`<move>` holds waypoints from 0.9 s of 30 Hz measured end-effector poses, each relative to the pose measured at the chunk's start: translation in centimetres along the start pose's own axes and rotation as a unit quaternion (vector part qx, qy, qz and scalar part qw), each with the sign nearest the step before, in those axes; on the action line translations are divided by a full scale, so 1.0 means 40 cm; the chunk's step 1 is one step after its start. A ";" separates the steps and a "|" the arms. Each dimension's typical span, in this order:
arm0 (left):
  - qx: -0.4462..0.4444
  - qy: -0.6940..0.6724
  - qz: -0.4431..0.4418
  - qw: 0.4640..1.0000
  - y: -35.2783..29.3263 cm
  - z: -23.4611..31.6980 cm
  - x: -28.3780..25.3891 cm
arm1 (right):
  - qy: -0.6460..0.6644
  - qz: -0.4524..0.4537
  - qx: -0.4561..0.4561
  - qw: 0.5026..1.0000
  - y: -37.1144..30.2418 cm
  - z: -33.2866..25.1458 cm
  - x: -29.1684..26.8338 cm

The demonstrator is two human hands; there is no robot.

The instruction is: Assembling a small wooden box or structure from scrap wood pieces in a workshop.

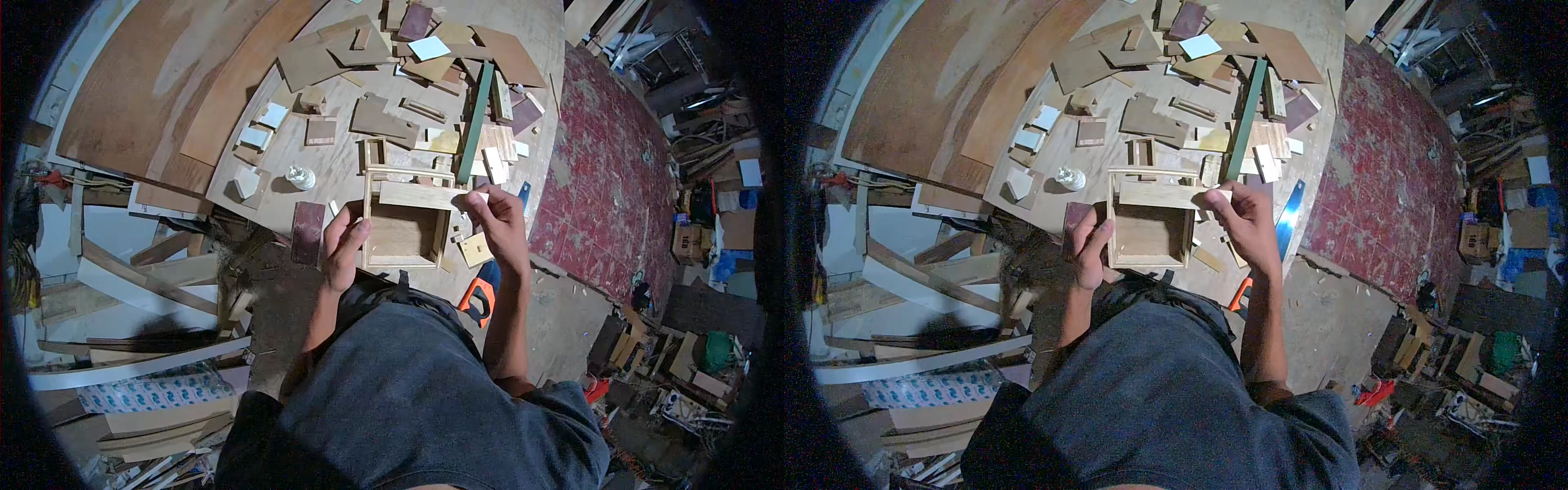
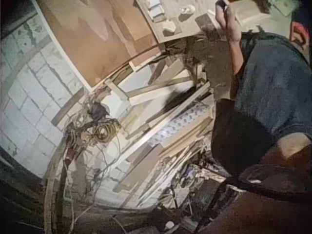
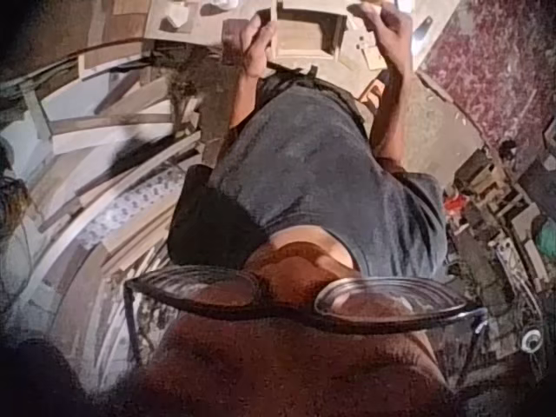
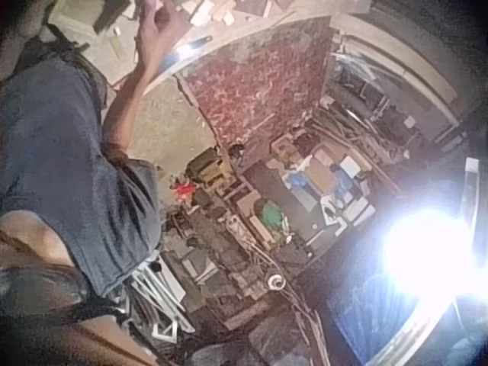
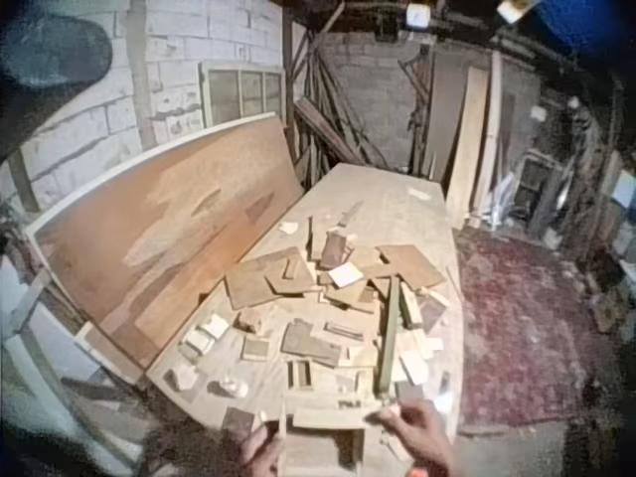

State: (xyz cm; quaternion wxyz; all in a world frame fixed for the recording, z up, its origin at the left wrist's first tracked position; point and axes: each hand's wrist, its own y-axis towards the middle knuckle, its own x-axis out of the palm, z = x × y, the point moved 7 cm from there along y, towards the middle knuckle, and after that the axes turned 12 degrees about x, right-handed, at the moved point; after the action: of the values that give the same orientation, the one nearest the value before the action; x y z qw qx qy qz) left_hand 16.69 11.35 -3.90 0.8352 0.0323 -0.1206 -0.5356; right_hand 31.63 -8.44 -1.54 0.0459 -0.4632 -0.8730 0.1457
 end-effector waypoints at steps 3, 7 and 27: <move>-0.002 -0.070 -0.003 0.998 -0.011 -0.027 0.006 | 0.004 0.027 0.006 1.000 -0.005 0.010 0.009; -0.013 -0.082 -0.001 0.997 -0.012 -0.029 0.011 | 0.008 0.027 0.019 0.999 -0.007 0.011 0.015; -0.028 -0.127 0.000 0.992 -0.024 -0.058 0.024 | 0.019 0.088 -0.044 0.995 -0.054 -0.003 -0.013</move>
State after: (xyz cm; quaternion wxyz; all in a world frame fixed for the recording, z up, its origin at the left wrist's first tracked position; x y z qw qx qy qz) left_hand 16.79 9.89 -6.17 0.8136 -0.0592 -0.2105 -0.5387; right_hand 30.23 -9.98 -0.75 0.0288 -0.5427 -0.8332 0.1020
